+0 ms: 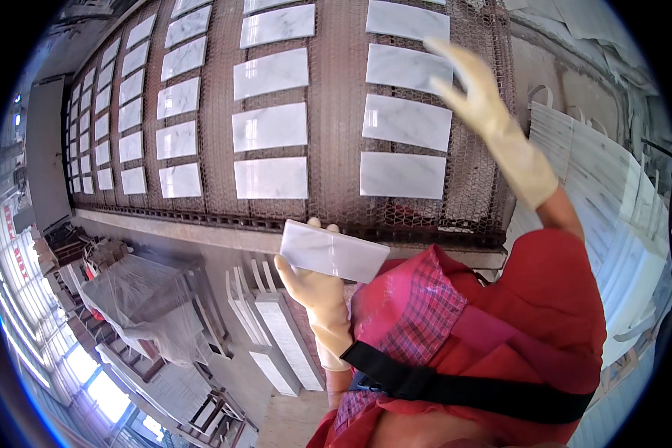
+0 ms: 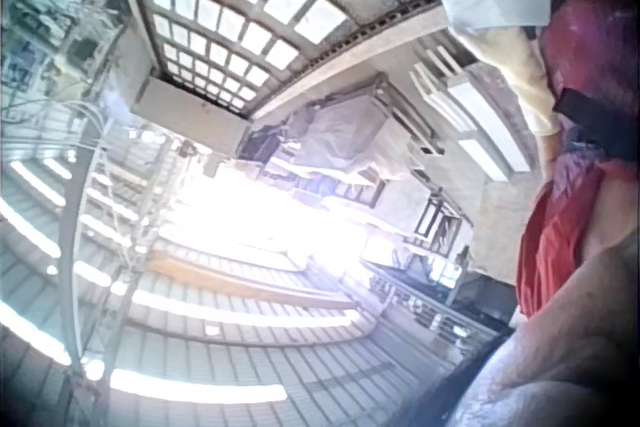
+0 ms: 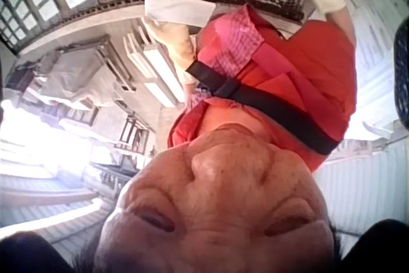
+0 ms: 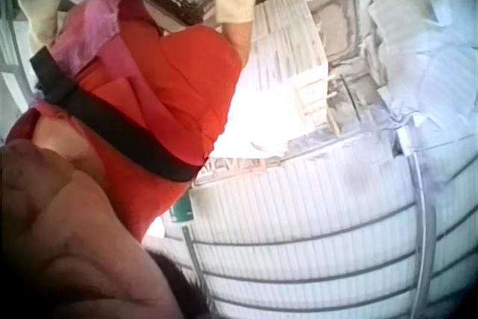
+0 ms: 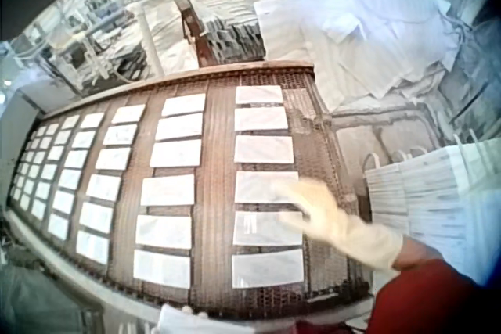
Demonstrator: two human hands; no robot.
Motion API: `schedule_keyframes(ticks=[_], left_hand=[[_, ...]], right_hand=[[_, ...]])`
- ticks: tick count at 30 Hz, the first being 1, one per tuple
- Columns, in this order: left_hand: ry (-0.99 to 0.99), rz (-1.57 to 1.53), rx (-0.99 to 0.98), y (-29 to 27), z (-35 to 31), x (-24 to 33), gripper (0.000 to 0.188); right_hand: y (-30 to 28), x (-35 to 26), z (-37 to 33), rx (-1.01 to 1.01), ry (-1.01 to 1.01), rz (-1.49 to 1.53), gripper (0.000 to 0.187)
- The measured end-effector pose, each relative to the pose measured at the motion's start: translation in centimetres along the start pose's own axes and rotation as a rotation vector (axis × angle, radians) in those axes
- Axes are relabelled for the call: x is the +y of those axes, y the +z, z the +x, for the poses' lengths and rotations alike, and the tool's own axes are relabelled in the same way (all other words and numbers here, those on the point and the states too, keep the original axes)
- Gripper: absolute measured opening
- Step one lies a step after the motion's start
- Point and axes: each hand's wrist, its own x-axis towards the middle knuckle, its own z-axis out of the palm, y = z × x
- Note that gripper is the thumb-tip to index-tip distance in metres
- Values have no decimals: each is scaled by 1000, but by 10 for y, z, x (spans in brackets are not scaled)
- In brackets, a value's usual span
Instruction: The person picks up stacks of white rectangular tiles from a wooden surface and places them one by one onto a large curved metal mesh rack. The person arranges the tiles in neat rows on the rack, repeatedly moving between the source stack and the rack to fill the available space.
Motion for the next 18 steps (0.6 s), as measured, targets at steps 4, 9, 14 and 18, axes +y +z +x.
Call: schedule_keyframes(ticks=[4,9,14,18], left_hand=[[120,88,-81,-26,-6,0,68],[200,282,-112,-14,-16,3,62],[128,72,-93,-11,-25,5,66],[153,-11,-155,-24,-27,0,71]], right_hand=[[-12,-96,-73,-373,-47,-29,70],[6,-133,-96,-638,96,-290,80],[25,-134,-105,-641,59,-433,84],[27,-132,-96,-693,49,-438,88]])
